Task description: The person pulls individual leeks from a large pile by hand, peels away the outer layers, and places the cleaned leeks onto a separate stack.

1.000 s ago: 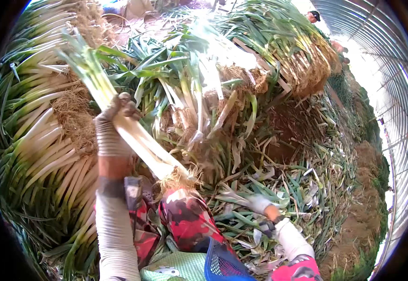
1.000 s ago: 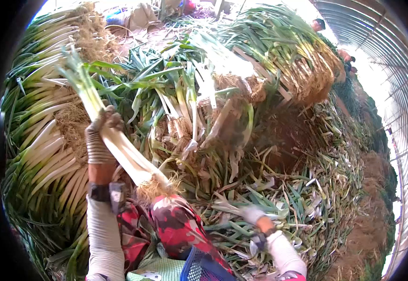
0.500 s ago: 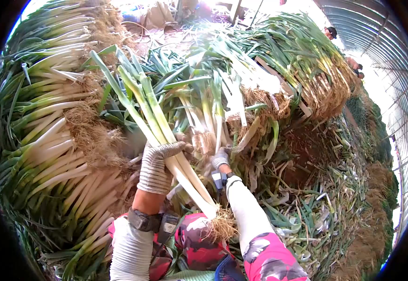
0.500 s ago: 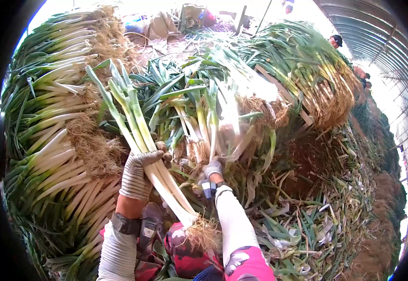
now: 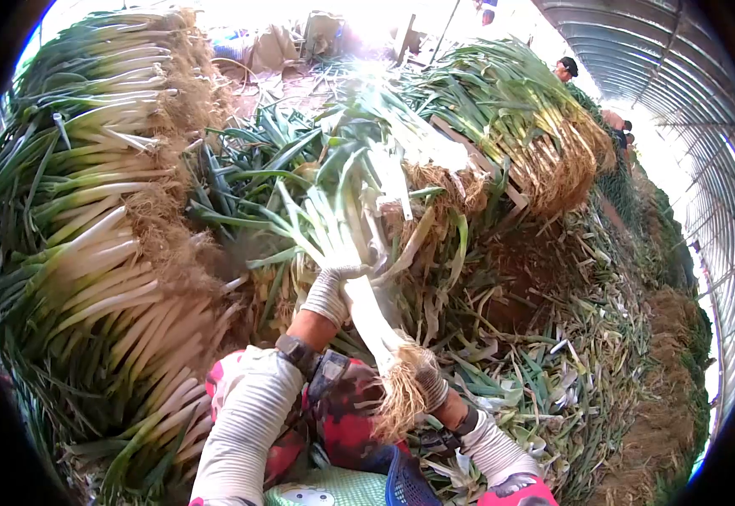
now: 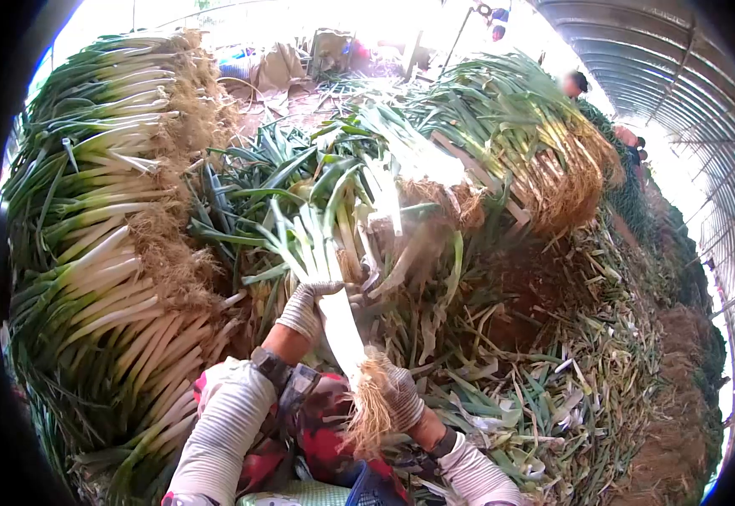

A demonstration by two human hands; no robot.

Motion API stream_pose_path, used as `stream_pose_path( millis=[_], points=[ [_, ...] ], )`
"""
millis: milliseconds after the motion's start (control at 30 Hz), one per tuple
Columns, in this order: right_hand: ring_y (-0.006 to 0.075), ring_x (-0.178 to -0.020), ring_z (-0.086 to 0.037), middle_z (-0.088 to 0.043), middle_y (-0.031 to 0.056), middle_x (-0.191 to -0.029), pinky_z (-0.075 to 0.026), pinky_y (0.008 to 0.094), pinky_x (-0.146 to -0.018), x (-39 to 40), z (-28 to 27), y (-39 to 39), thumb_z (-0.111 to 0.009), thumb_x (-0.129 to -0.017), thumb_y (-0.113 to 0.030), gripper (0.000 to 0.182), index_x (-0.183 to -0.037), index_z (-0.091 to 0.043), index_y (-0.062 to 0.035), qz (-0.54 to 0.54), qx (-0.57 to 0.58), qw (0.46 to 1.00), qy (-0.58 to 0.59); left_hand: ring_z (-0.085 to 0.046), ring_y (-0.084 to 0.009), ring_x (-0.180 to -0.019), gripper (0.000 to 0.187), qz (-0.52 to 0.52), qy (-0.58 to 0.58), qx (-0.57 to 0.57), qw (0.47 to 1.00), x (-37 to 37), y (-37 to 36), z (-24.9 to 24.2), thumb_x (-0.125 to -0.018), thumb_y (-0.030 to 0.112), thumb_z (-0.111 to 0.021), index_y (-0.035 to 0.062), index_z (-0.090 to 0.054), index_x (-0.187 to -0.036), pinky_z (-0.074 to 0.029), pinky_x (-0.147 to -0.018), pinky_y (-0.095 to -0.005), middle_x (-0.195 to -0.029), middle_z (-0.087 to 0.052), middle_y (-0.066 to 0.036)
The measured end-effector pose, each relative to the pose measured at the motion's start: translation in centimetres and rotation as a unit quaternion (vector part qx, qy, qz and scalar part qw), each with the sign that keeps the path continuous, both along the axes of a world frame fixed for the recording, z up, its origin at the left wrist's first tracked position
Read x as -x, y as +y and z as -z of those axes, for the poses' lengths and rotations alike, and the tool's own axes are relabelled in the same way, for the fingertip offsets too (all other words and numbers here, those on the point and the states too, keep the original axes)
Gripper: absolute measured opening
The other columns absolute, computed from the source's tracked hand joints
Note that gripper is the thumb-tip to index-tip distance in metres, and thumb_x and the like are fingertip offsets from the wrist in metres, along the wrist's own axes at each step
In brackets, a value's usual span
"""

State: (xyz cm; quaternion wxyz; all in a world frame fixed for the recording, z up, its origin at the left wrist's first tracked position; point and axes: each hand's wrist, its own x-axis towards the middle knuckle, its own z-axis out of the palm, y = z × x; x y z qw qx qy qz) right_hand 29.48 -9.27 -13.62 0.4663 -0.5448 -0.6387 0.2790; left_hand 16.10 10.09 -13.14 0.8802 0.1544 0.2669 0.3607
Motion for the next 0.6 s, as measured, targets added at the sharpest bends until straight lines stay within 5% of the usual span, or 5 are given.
stream_pose_path(
  millis=[133,333,467,533,600],
  points=[
    [0.0254,-0.077,-0.066,-0.064,0.014,-0.096,-0.054,0.0302,-0.062,0.5,-1.8,-5.4,-0.063,-0.081,-0.009,0.044,-0.122,-0.048,-0.0007,-0.007,-0.077,0.964,-0.253,-0.061,-0.0251,-0.072,0.034,-0.049,0.023,-0.042,0.998,2.6,-2.1,-5.7,-0.066,0.005,-0.066,-0.003,-0.06,-0.099,-0.052,-0.072,-0.0353,-0.083,-0.063,-0.012],
    [0.0342,-0.079,-0.063,-0.065,0.0158,-0.087,-0.048,0.0419,-0.072,-5.8,-1.5,-11.1,-0.054,-0.083,-0.013,0.025,-0.106,-0.057,-0.0039,0.027,0.132,0.938,-0.319,-0.062,-0.0275,-0.075,0.047,-0.112,0.053,-0.209,0.97,2.7,-2.8,-4.2,-0.065,0.003,-0.066,-0.0019,-0.051,-0.109,-0.055,-0.071,-0.0409,-0.087,-0.062,-0.011],
    [0.0329,-0.096,-0.059,-0.06,0.0174,-0.106,-0.048,0.0391,-0.08,-17.4,6.2,-22.0,-0.049,-0.083,-0.011,0.043,-0.126,-0.05,-0.0135,0.071,0.602,0.632,-0.482,-0.062,-0.0246,-0.076,0.038,-0.174,0.144,-0.162,0.961,10.7,0.4,-13.0,-0.068,0.003,-0.066,-0.0004,-0.052,-0.104,-0.057,-0.072,-0.036,-0.084,-0.06,-0.008],
    [0.0331,-0.106,-0.054,-0.055,0.0179,-0.117,-0.046,0.0404,-0.088,-16.4,4.0,-21.4,-0.047,-0.087,-0.02,0.038,-0.124,-0.053,-0.0133,0.056,0.589,0.634,-0.498,-0.063,-0.0237,-0.07,0.035,-0.25,0.097,-0.185,0.945,12.1,1.9,-10.1,-0.072,0.01,-0.072,-0.0013,-0.052,-0.098,-0.058,-0.066,-0.0283,-0.085,-0.062,-0.015],
    [0.0349,-0.107,-0.053,-0.055,0.0191,-0.117,-0.045,0.0422,-0.088,-16.6,8.8,-14.7,-0.048,-0.087,-0.028,0.037,-0.118,-0.056,-0.0104,0.105,0.568,0.673,-0.462,-0.063,-0.024,-0.069,0.034,-0.126,-0.078,-0.198,0.969,12.1,2.3,-9.5,-0.066,0.006,-0.073,-0.0014,-0.055,-0.094,-0.057,-0.066,-0.0315,-0.078,-0.063,-0.014]
  ],
)
